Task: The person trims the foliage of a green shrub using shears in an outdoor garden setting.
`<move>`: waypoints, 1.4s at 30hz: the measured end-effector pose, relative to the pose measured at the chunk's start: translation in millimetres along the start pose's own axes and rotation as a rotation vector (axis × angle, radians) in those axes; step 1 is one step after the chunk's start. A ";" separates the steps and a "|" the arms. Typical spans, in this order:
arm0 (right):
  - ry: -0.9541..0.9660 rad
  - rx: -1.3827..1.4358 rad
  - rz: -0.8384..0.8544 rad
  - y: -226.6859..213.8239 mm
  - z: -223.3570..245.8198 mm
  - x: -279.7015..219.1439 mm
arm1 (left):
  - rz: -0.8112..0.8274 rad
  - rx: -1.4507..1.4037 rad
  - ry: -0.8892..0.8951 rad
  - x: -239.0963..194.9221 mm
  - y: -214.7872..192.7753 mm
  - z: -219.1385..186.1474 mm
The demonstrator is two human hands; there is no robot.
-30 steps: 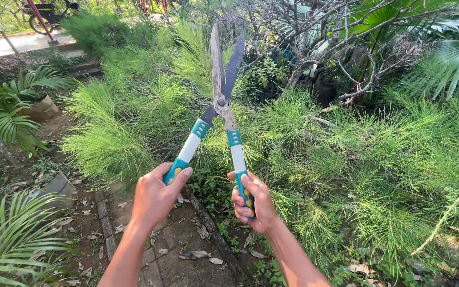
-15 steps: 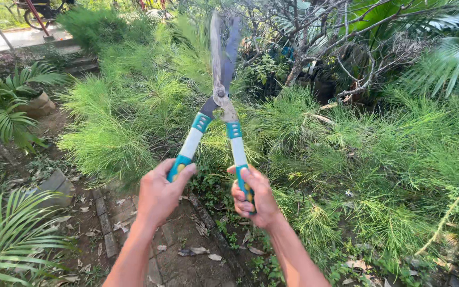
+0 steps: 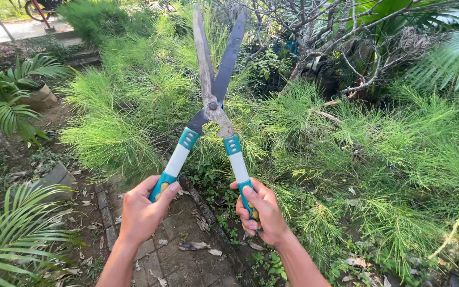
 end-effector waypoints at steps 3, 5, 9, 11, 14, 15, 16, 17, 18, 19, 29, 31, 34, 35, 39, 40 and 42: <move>0.059 -0.039 -0.015 7.2 2.1 -6.4 | -0.012 -0.129 -0.064 -11.2 -1.0 6.4; 0.111 -0.048 -0.029 8.0 -2.0 -11.7 | -0.015 -0.197 -0.108 -20.8 -0.3 14.7; 0.195 -0.106 -0.081 3.4 -14.7 -22.9 | -0.052 -0.244 -0.207 -44.4 0.3 36.2; 0.230 -0.127 -0.104 2.5 -17.6 -27.6 | -0.052 -0.235 -0.201 -53.9 0.6 40.7; 0.237 -0.169 -0.065 2.4 -20.5 -35.1 | -0.068 -0.209 -0.260 -69.5 2.1 46.7; 0.240 -0.162 -0.051 1.5 -22.2 -37.3 | -0.076 -0.183 -0.250 -74.4 1.5 45.1; 0.242 -0.155 -0.036 0.4 -23.6 -39.7 | -0.083 -0.156 -0.240 -79.3 1.2 43.1; 0.247 -0.153 -0.035 -2.2 -26.5 -43.5 | -0.083 -0.154 -0.244 -85.0 2.9 42.6; 0.241 -0.154 -0.035 -4.5 -28.6 -47.6 | -0.093 -0.186 -0.280 -91.6 4.6 43.0; 0.231 -0.160 -0.030 -6.2 -29.0 -49.8 | -0.110 -0.220 -0.312 -96.6 5.7 42.9; 0.111 0.074 -0.006 -64.1 -63.4 -106.8 | -0.069 0.106 -0.102 -138.8 44.2 8.2; 0.066 0.178 -0.035 -83.3 -70.8 -119.6 | 0.013 0.093 0.002 -145.5 61.1 -7.5; 0.006 0.228 -0.023 -103.9 -79.3 -133.7 | 0.049 0.123 0.042 -151.9 78.9 -21.2; 0.020 0.217 -0.013 -108.0 -82.1 -138.8 | 0.033 0.119 0.030 -155.4 80.9 -24.3; -0.048 0.101 -0.112 -133.2 -86.7 -152.0 | 0.087 0.068 0.067 -159.5 92.0 -37.3; -0.029 0.074 -0.168 -142.2 -90.3 -154.5 | 0.107 0.053 0.091 -159.4 95.4 -40.0; -0.037 0.014 -0.187 -141.6 -84.4 -158.4 | 0.117 0.036 0.087 -161.3 100.1 -38.8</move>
Point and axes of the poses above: each hand's wrist, its own x-axis towards the middle knuckle, its own y-axis out of the palm, z = x × y, the point moved 5 cm from there along x, towards the middle knuckle, and after that the axes turned 6 degrees about y, right-handed, at the moved point
